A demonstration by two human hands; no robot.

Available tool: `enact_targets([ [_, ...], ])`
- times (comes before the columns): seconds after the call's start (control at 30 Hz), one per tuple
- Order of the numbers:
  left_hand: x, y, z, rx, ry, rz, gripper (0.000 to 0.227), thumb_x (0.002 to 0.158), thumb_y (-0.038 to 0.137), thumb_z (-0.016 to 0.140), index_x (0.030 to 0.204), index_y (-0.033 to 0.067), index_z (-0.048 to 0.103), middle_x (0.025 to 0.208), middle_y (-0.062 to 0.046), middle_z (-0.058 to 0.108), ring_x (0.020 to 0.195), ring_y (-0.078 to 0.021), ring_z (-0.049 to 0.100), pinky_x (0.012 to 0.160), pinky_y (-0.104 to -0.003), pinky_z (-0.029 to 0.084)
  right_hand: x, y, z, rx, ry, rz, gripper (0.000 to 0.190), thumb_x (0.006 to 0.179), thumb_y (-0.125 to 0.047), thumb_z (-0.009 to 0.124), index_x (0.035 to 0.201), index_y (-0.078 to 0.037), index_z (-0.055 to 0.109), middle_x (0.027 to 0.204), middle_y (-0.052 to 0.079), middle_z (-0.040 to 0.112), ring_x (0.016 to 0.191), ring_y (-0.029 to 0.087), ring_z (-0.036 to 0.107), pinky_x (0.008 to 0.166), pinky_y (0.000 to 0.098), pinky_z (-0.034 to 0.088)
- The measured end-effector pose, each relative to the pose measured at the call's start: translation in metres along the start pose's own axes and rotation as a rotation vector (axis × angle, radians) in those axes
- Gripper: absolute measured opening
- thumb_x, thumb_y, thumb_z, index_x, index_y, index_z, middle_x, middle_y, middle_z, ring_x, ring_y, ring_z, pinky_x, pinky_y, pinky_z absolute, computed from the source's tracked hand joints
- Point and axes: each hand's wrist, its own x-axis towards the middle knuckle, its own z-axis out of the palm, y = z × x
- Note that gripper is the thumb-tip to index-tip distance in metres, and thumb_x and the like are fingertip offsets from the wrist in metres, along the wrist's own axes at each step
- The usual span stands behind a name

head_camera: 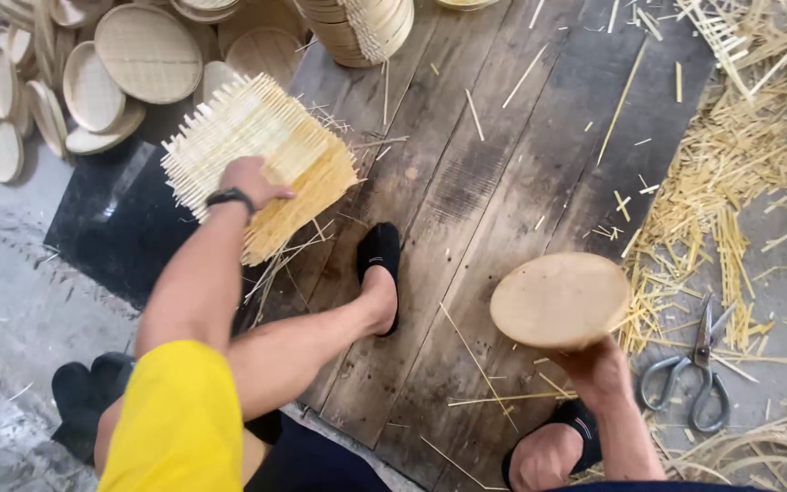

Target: Constructing a bamboo steamer lid by weaving strips around a frame and trimming the edges with scissors.

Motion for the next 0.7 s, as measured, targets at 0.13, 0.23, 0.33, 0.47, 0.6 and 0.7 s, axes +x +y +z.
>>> enact_targets([
  [0.13,0.022,-0.032,0.009,-0.154,-0.020,-0.026,0.087,0.065,0.050,0.093,0.137,0.0116,0.062,0.134,-0.020,0.064,0.110,-0.0302,0.068,0.103,-0.042,0.050,-0.026,-0.002,-0.049,0.023,0.049,-0.133,0.071,0.098,-0.056,0.050,0.148,-0.006,0.048,0.142,0.015,0.060,0.130,0.036,0.056,0.106,0.0543,0.044],
  [0.23,0.040,-0.055,0.005,-0.196,0.003,0.098,0.063,0.071,0.046,0.089,0.124,0.0167,0.072,0.118,-0.017,0.072,0.093,-0.0278,0.075,0.092,-0.042,0.056,-0.025,0.015,-0.094,-0.264,0.211,-0.305,0.059,0.107,-0.043,0.056,0.144,0.004,0.053,0.132,0.018,0.062,0.116,0.030,0.057,0.097,0.0421,0.047],
  [0.33,0.033,-0.043,-0.023,-0.075,0.257,0.348,0.013,0.089,0.022,0.074,0.097,0.0181,0.083,0.093,-0.016,0.076,0.082,-0.0323,0.072,0.079,-0.045,0.058,-0.015,0.041,-0.097,-0.596,0.423,-0.367,0.042,0.105,-0.025,0.060,0.137,0.001,0.052,0.120,0.011,0.061,0.101,0.021,0.056,0.086,0.0369,0.048],
  [0.47,-0.018,0.052,-0.061,0.264,0.781,0.689,0.018,0.092,0.012,0.069,0.074,0.0144,0.072,0.069,-0.009,0.065,0.063,-0.0262,0.064,0.060,-0.041,0.052,0.016,0.062,-0.077,-0.687,0.263,-0.425,0.037,0.109,-0.025,0.057,0.130,0.004,0.058,0.112,0.009,0.063,0.099,0.018,0.057,0.085,0.0344,0.048],
  [0.6,-0.140,0.175,-0.026,-0.083,0.804,1.263,0.010,0.091,0.006,0.065,0.082,0.0083,0.065,0.081,-0.009,0.064,0.072,-0.0247,0.061,0.062,-0.038,0.051,-0.005,0.028,-0.021,-0.573,0.345,-0.274,0.045,0.101,-0.030,0.051,0.141,-0.009,0.055,0.114,0.004,0.068,0.099,0.017,0.064,0.084,0.0344,0.052],
  [0.7,-0.208,0.220,0.069,0.053,0.563,1.503,0.015,0.082,-0.003,0.057,0.086,0.0072,0.067,0.075,-0.010,0.064,0.068,-0.0248,0.063,0.055,-0.036,0.051,0.003,0.017,-0.052,-0.001,0.002,-0.337,0.052,0.109,-0.043,0.050,0.138,-0.002,0.064,0.108,0.006,0.068,0.096,0.016,0.062,0.082,0.0316,0.050],
])
